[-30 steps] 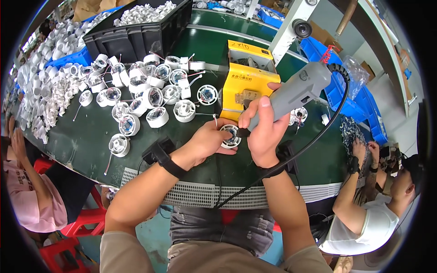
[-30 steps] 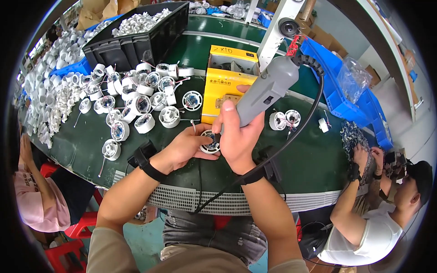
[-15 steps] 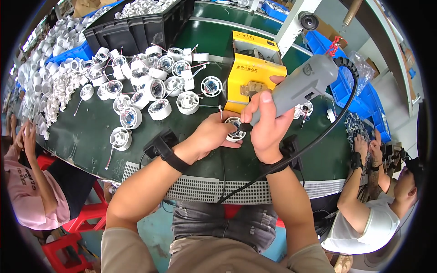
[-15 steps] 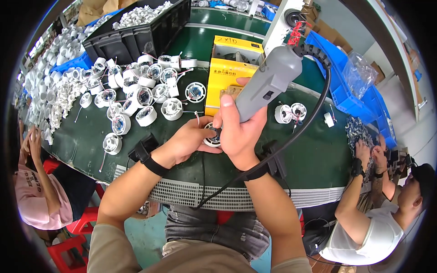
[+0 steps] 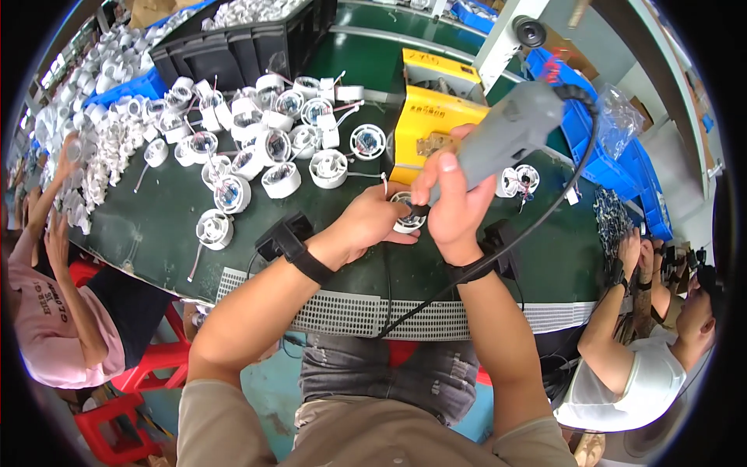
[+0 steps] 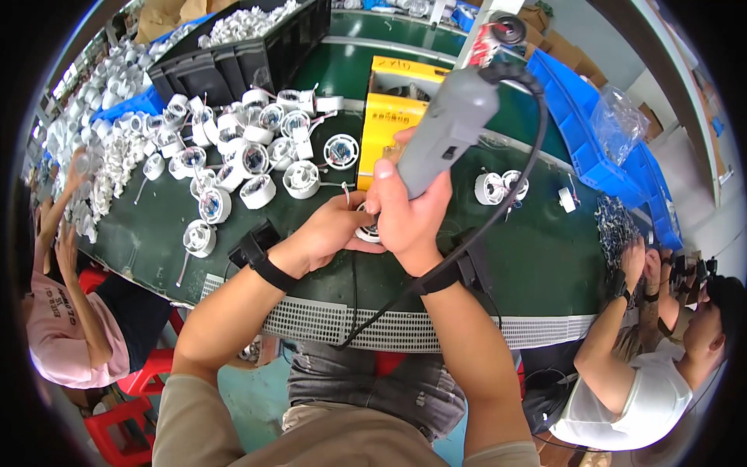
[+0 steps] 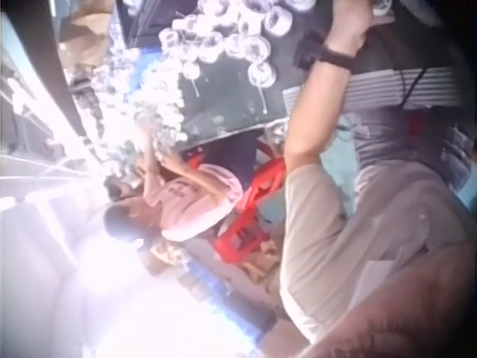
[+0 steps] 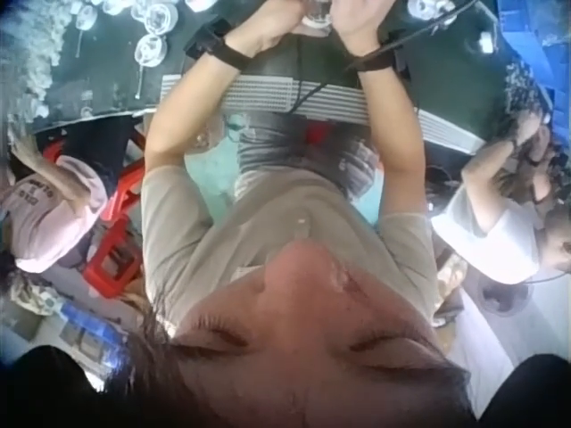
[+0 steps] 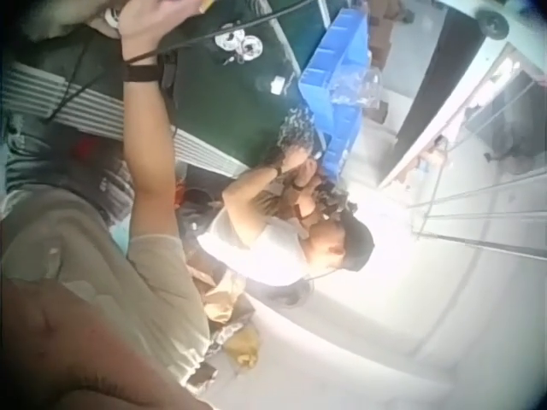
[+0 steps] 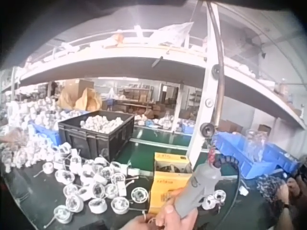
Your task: The person picks up a camera housing, inserts a circuit board, and secures it with screws using a power screwdriver. They then connect a wire to the board and set the unit aside before repeating the process.
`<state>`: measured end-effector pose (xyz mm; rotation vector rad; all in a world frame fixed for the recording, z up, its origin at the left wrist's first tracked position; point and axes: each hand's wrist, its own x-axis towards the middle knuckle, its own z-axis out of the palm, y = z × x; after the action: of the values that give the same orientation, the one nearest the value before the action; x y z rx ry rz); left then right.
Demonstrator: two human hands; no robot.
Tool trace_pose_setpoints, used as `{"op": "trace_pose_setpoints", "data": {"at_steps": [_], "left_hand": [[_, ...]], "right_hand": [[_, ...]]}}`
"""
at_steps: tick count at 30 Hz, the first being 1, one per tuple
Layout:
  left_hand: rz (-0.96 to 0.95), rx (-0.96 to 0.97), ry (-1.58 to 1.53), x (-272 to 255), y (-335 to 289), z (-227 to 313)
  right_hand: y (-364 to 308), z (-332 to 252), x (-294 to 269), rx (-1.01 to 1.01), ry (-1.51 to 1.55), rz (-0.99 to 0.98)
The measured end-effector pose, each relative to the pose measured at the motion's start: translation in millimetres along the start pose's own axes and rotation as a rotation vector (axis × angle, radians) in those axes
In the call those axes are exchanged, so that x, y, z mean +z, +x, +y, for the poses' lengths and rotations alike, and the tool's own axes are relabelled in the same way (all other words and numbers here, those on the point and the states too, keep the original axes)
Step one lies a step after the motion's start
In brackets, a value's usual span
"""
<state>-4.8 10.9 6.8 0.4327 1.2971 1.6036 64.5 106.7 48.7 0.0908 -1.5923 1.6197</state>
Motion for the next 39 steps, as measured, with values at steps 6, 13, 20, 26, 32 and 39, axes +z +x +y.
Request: {"op": "trace_pose_setpoints", "data": {"at_steps": [6,13,20,26,32,39], "left_hand": [[-0.071,0.033,0.084,-15.7,0.1,3.8],[0.560,0.675,1.107,-48.5,-41.0,32.2],[1.018,0.671,1.378,-58.5,-81.4,31.9],[0.513,1.464,1.009,39.3,-177.1,0.0],[-0.512,1.187,1.190,120.6,-190.3,-106.1],[-0.439,1.371,1.346,113.9,-141.3,-169.1]], "right_hand": [[0.4,1.9,6.9,0.078,0.008,-0.047],[-20.8,-13.4,-74.1,0.146,-0.467,-0.039],[-102.5,-51.7,-91.9,0.245,-0.620,-0.085],[-189.4,-90.7,-44.4,0.260,-0.656,-0.663],[-122.0,-236.9,-147.3,-0.394,-0.909,0.094],[-164.2,-157.7,-114.0,0.044,-0.775,-0.054]]}}
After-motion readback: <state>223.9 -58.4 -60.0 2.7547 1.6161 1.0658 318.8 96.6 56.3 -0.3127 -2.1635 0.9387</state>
